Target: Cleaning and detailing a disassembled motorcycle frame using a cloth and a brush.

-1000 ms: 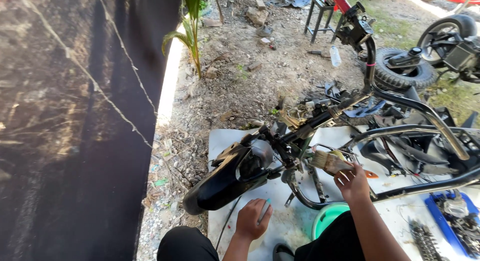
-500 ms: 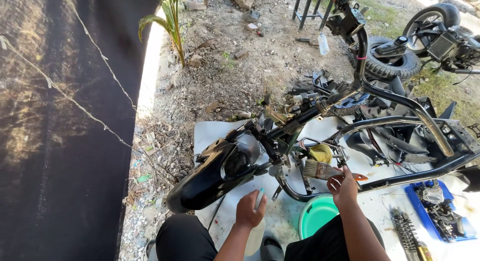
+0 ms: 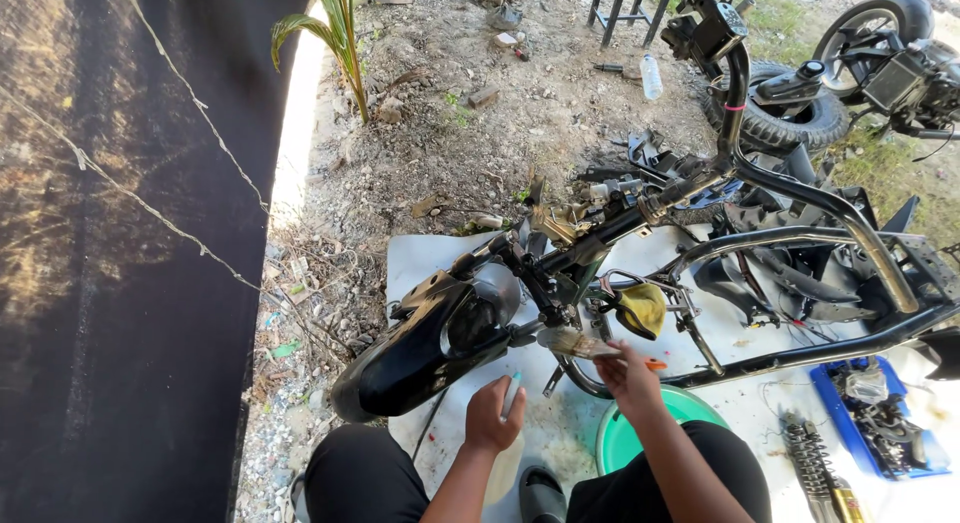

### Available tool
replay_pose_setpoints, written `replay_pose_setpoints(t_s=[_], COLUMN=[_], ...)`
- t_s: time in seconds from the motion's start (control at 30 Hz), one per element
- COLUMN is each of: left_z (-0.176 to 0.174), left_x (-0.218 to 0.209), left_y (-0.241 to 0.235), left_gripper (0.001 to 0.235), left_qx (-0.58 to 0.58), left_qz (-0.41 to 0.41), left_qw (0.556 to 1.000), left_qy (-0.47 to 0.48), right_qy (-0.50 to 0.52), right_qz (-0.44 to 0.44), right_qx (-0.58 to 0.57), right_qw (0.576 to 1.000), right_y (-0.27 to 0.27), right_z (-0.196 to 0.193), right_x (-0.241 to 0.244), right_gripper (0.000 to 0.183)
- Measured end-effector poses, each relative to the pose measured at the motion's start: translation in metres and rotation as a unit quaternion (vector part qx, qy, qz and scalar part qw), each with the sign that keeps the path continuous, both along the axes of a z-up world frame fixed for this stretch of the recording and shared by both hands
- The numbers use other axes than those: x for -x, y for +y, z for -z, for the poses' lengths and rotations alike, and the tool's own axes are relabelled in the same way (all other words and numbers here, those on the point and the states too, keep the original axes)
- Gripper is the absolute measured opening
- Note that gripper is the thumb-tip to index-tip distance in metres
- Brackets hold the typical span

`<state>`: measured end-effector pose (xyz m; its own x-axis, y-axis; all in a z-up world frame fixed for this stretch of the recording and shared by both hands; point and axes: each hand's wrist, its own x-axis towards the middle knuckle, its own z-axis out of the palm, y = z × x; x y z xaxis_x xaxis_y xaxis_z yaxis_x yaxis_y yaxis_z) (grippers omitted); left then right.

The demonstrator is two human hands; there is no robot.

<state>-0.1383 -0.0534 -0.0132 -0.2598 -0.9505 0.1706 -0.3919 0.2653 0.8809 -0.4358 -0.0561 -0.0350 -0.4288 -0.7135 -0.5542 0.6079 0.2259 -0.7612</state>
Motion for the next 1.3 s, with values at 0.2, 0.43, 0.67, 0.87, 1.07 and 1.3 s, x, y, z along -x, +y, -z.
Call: replay_pose_setpoints(t_s=[0.2,0.43,0.67,0.87,1.07,1.3], left_z=[-0.025,-0.031,-0.022,-0.019,-0.027,-0.025], left_x=[-0.008,-0.022,-0.035,-0.031,-0.029,-0.031], left_y=[0.002,0.011,0.005,0.002,0.005,0.007], left_gripper=[0.026,0.027,0.03,0.029,0.028,0.025], left_qx=[0.067,0.051,0.008,0.031,0.026,0.039], left_qz=[0.049,0.036,0.053,0.059,0.053,0.066], left_qw=[0.996,0.998,0.998,0.997,0.998,0.997], left_qy=[0.035,-0.013,-0.036,-0.024,-0.008,-0.012], right_qy=[-0.145,-0.176,-0.075,-0.119,-0.099,-0.064], right_qz=[0.087,0.134,0.203,0.216,0.189,0.107], right_qx=[0.029,0.039,0.026,0.021,0.038,0.07], right_qw=[0.985,0.974,0.976,0.969,0.976,0.99], right_y=[-0.014,-0.045,-0.05,-0.056,-0.053,-0.062], right_z=[0.057,0.091,0.064,0.085,0.084,0.104], right_x=[-0.015,-0.056,-0.068,-0.055,-0.049,-0.027], right_gripper=[0.03,0.019,0.022,0.024,0.021,0.027])
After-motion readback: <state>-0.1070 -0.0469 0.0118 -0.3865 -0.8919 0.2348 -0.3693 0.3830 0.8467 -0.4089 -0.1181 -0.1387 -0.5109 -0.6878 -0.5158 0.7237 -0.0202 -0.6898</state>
